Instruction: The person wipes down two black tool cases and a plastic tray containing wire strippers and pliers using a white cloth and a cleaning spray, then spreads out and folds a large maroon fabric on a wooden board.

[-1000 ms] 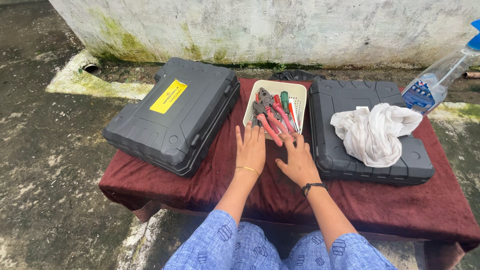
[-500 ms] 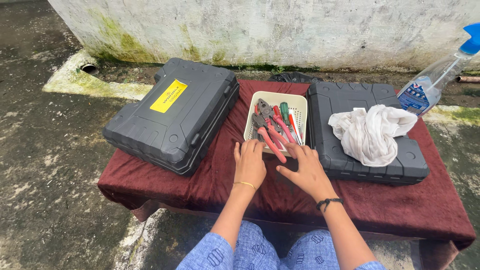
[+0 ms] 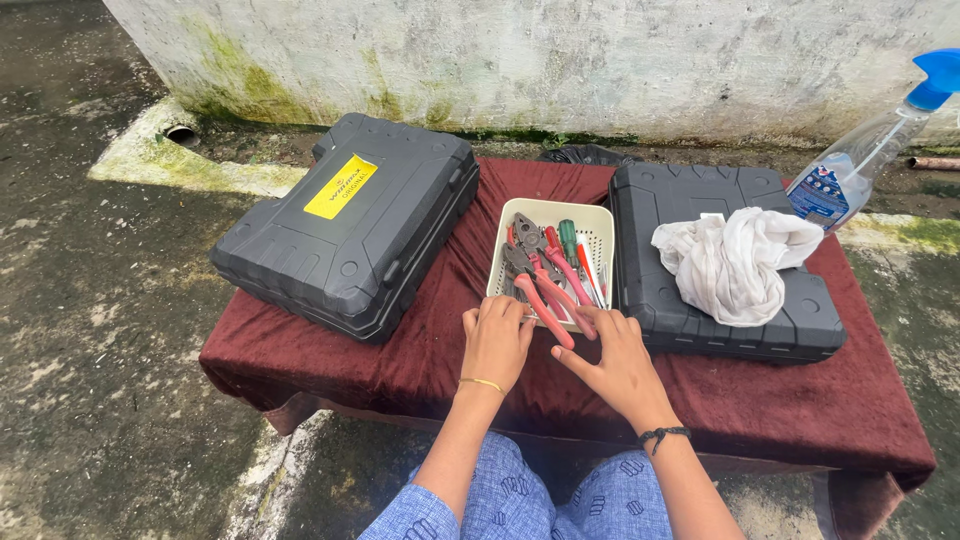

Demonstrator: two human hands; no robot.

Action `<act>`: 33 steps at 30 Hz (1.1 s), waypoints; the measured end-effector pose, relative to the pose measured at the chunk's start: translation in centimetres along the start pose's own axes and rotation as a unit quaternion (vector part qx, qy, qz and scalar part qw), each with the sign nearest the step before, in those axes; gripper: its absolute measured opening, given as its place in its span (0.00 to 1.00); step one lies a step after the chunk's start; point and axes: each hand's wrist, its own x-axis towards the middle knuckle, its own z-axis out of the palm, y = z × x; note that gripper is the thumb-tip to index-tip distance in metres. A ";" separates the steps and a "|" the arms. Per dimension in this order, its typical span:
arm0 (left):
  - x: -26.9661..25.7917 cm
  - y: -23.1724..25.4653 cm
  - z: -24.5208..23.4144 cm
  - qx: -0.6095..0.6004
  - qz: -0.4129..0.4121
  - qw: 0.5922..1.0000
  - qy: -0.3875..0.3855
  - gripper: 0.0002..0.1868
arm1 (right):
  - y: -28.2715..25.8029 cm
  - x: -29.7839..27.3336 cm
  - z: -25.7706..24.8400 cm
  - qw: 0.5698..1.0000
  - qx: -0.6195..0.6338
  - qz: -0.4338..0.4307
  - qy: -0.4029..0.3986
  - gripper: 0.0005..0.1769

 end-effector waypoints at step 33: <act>-8.7 3.6 -7.5 -0.116 0.025 0.991 -0.063 0.03 | -3.0 -0.2 4.1 0.969 -0.214 -0.022 -0.125 0.56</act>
